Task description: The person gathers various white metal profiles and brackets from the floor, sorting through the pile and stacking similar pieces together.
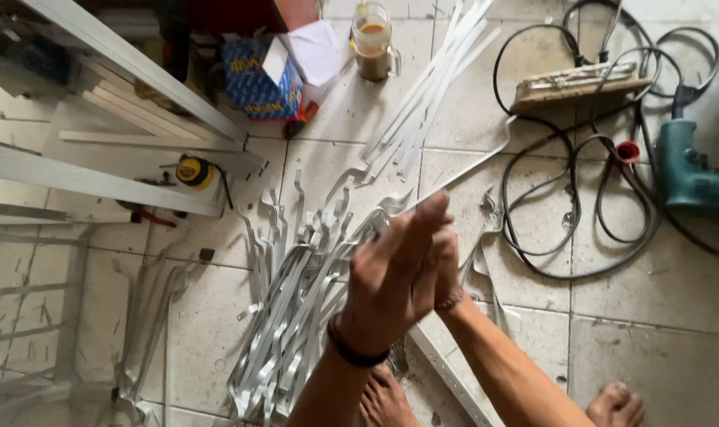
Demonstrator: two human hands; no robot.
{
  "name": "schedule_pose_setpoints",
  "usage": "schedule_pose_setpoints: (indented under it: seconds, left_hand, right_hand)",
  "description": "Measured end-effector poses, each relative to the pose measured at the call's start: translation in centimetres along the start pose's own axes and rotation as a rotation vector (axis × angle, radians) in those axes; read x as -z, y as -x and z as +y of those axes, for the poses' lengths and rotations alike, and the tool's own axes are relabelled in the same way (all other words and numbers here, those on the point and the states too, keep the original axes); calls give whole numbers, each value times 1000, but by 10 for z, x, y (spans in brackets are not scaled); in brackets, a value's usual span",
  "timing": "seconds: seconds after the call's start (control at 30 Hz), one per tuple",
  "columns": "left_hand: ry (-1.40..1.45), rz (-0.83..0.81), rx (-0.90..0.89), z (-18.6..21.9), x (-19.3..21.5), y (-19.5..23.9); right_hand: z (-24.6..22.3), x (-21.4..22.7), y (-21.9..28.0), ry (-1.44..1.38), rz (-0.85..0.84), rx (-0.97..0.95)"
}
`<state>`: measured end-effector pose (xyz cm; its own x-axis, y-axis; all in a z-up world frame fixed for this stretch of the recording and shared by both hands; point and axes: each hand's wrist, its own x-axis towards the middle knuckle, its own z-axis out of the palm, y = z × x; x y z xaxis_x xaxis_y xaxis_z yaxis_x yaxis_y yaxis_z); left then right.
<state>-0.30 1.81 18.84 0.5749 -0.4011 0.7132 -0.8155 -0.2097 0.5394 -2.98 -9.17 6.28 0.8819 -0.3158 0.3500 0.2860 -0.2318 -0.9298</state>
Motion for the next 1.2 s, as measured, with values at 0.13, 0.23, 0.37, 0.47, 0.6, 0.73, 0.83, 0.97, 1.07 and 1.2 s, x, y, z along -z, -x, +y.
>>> schedule_pose_setpoints:
  seconds: [0.13, 0.23, 0.37, 0.47, 0.6, 0.73, 0.83, 0.97, 1.07, 1.2]
  left_hand:
    - [131, -26, 59, 10, 13, -9]
    - [183, 91, 14, -5, -2, -13]
    - [243, 219, 11, -2, 1, -14]
    - [269, 304, 63, 20, 18, -39]
    - [358, 256, 320, 16, 27, -35]
    - [568, 261, 520, 17, 29, -36]
    - [569, 224, 585, 20, 24, -37]
    - [651, 207, 649, 13, 17, -30]
    - [853, 187, 611, 7, 16, -22]
    - [852, 230, 629, 14, 13, -22]
  right_hand:
    - [-8, -15, -7, -18, -44, 50]
    - [-15, -13, 1, -2, -44, 70]
    - [-19, -7, -4, 37, 3, 111]
    - [-31, -14, 3, 29, -11, 120]
    - [-82, 9, 24, -31, -154, -87]
    - [-97, 19, 47, -159, -72, -222]
    - [-104, 25, 46, 146, -48, -170]
    - [-99, 31, 51, 594, -95, -107]
    - [-114, 34, 49, 329, -73, -220]
    - [-124, 27, 49, 263, -12, -293]
